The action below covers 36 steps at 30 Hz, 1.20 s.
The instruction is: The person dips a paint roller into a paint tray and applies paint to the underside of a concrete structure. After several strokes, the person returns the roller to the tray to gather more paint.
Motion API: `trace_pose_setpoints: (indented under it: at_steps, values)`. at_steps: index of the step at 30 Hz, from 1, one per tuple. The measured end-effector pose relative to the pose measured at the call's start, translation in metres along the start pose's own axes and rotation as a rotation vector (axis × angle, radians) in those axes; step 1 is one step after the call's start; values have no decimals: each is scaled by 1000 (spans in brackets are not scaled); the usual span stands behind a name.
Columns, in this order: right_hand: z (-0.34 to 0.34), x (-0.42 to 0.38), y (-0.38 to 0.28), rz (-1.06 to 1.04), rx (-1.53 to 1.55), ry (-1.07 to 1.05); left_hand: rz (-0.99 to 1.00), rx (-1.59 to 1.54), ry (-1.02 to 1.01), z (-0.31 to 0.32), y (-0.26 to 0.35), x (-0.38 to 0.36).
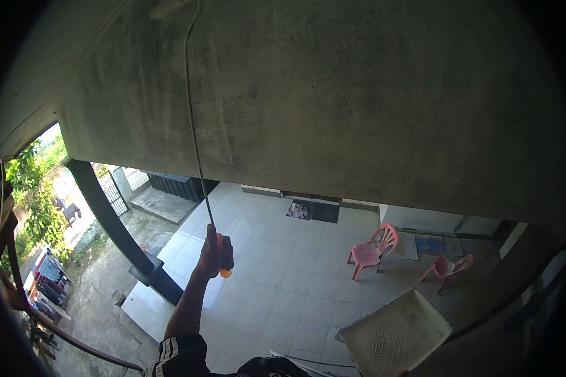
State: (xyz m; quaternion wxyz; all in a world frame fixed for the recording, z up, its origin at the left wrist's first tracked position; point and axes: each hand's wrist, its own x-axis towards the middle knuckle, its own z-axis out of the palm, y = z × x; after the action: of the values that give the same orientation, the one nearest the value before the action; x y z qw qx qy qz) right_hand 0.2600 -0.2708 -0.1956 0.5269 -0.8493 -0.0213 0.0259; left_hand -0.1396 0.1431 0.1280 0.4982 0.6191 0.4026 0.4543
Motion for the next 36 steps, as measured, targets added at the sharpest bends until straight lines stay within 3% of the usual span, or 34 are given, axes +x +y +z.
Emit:
trace_pose_setpoints:
  at_steps: [1,4,7,10,13,16,19,22,24,26,28,30,33,34,36]
  values:
    - [0,-5,-4,-2,2,36,-2,-26,-10,1,2,5]
    - [16,26,71,-119,7,-15,-31,-126,-76,11,-37,2]
    - [4,-1,11,-11,114,-39,-41,-33,-94,28,-76,-37]
    - [17,20,58,-115,99,-3,62,216,-31,15,-131,-50]
    - [14,27,74,-297,-47,29,-78,108,-27,-4,-53,-48]
    - [17,27,84,-467,-185,70,-29,18,29,-21,-13,-14]
    - [0,-3,-1,75,80,-68,5,-25,-6,-9,-8,-1]
    - [-1,-19,-32,75,75,52,-39,13,-19,16,-59,-18]
    - [-1,-19,-27,81,108,48,-2,-48,-58,25,-133,-44]
    - [-2,-19,-33,102,96,40,192,210,-58,30,-228,-76]
    - [-7,-24,-53,144,37,35,570,641,1,32,-314,-104]
    - [1,-15,-29,107,146,37,723,786,45,27,-341,-120]
    - [2,-11,-25,114,188,34,715,747,-2,9,-298,-100]
    - [0,-14,-31,128,181,31,622,631,-25,1,-258,-84]
    - [0,-12,-26,112,149,28,213,201,-92,-13,-171,-58]
